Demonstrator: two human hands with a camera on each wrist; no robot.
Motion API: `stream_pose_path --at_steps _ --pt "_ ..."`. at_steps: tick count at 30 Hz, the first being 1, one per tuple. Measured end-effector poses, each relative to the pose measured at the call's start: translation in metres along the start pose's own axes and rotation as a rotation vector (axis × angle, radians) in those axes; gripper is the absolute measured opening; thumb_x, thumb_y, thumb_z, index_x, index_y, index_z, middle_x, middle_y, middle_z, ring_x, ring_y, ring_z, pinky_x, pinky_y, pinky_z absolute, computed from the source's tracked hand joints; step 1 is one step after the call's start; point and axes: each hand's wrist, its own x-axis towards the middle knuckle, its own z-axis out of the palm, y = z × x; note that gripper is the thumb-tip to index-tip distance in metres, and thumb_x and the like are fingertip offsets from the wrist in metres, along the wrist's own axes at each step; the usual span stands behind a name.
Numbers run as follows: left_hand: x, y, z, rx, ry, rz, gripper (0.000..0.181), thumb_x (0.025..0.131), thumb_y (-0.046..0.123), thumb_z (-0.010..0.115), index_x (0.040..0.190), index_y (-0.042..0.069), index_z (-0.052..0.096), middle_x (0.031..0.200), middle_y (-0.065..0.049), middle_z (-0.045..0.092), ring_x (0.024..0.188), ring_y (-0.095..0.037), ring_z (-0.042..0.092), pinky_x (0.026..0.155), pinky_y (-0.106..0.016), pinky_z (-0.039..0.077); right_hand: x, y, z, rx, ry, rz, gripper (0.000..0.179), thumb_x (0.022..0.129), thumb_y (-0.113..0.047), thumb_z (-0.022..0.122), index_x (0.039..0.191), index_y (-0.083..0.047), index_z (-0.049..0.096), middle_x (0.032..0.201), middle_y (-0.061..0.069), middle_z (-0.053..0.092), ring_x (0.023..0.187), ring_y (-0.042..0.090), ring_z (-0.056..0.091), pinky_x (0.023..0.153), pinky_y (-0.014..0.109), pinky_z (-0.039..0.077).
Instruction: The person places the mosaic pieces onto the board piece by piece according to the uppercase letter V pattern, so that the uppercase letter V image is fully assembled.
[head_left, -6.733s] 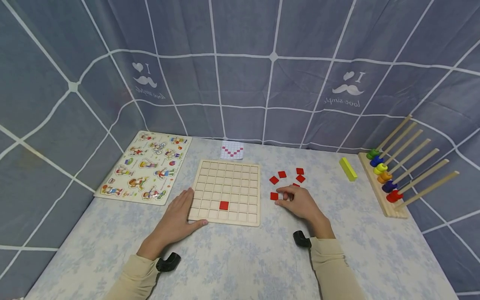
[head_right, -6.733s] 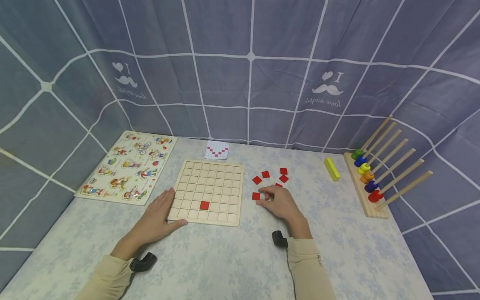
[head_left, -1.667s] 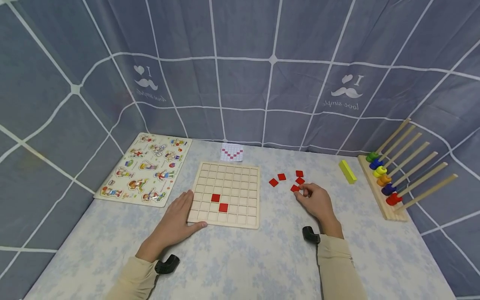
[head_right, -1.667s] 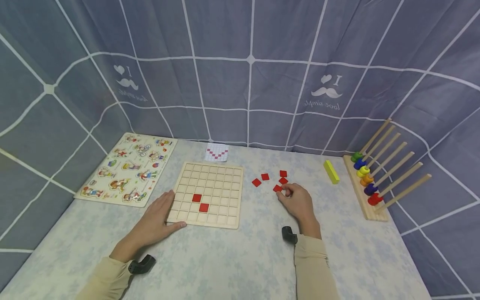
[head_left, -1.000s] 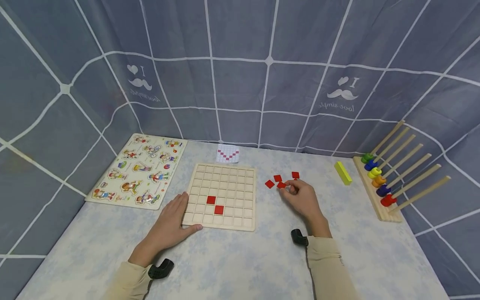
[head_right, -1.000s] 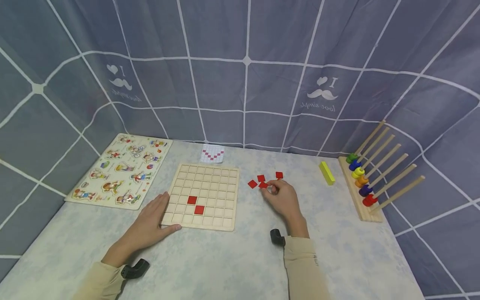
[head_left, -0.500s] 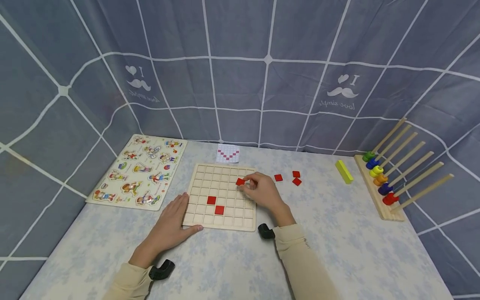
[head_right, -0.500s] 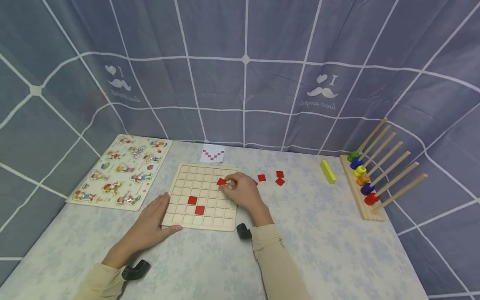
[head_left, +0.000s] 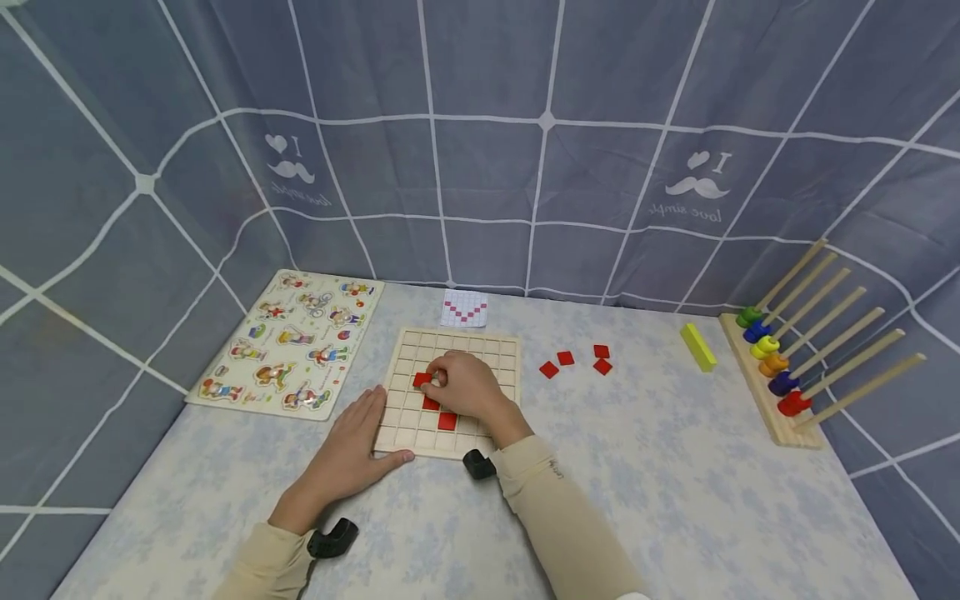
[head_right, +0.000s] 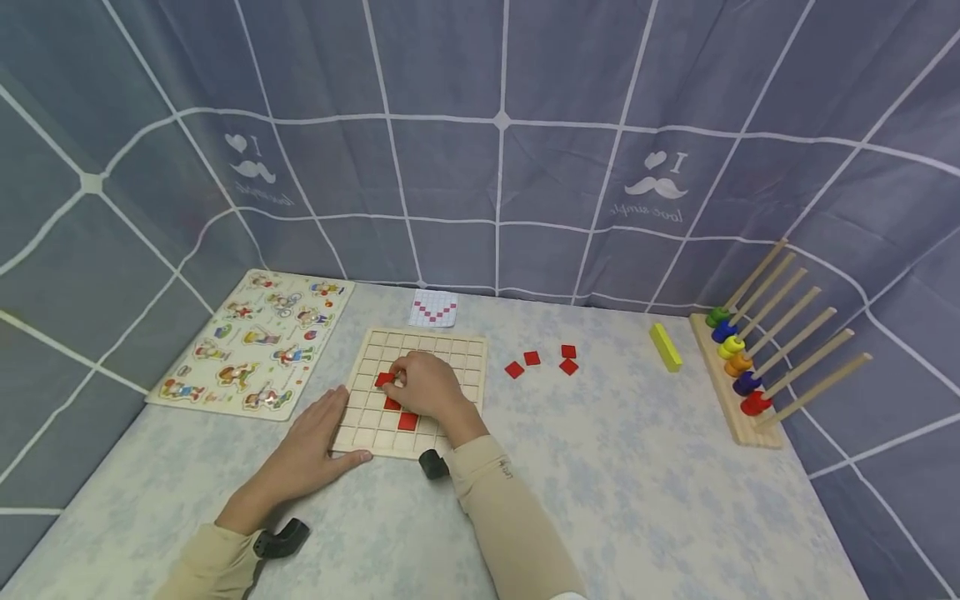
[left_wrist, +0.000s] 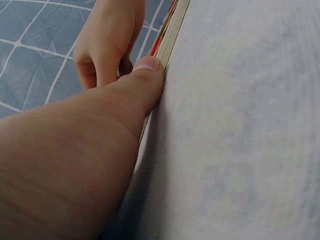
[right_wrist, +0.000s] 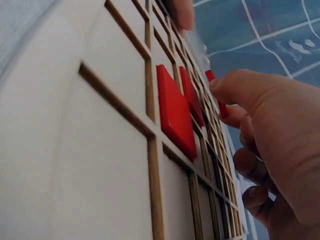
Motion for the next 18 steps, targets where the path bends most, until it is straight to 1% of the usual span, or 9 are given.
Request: stream_pose_path --at_steps 6,11,15,18 --pt "0.002 0.002 0.004 0.006 -0.006 0.005 0.112 0.088 0.063 0.069 0.161 -0.005 0.019 0.168 -0.023 0.021 0.156 -0.044 0.021 0.124 -0.063 0.023 0.001 -0.003 0.004 -0.103 -0.011 -0.008 0.022 0.093 -0.032 0.069 0.105 -0.015 0.076 0.071 -0.010 0.053 0.069 0.006 0.050 0.066 0.020 0.045" --pt "0.003 0.002 0.001 0.001 -0.006 0.004 0.112 0.088 0.062 0.070 0.161 -0.005 0.018 0.168 -0.024 0.021 0.156 -0.045 0.020 0.124 -0.063 0.022 0.005 -0.006 0.006 -0.149 -0.008 -0.006 0.024 0.092 -0.030 0.069 0.109 -0.015 0.077 0.074 -0.009 0.056 0.071 0.006 0.051 0.064 0.020 0.045" --pt "0.002 0.000 0.000 0.013 0.006 -0.008 0.111 0.088 0.062 0.070 0.161 -0.004 0.018 0.168 -0.024 0.021 0.156 -0.044 0.021 0.124 -0.063 0.022 0.009 -0.010 0.009 -0.180 -0.003 -0.019 0.028 0.093 -0.030 0.068 0.114 -0.015 0.077 0.079 -0.008 0.060 0.073 0.007 0.054 0.066 0.020 0.047" --pt "0.002 0.000 -0.001 0.009 0.003 -0.005 0.111 0.088 0.062 0.070 0.161 -0.005 0.018 0.168 -0.024 0.021 0.156 -0.044 0.021 0.124 -0.063 0.022 0.010 -0.012 0.009 -0.200 -0.001 -0.005 0.028 0.092 -0.031 0.068 0.115 -0.016 0.078 0.080 -0.008 0.062 0.074 0.007 0.055 0.067 0.021 0.048"
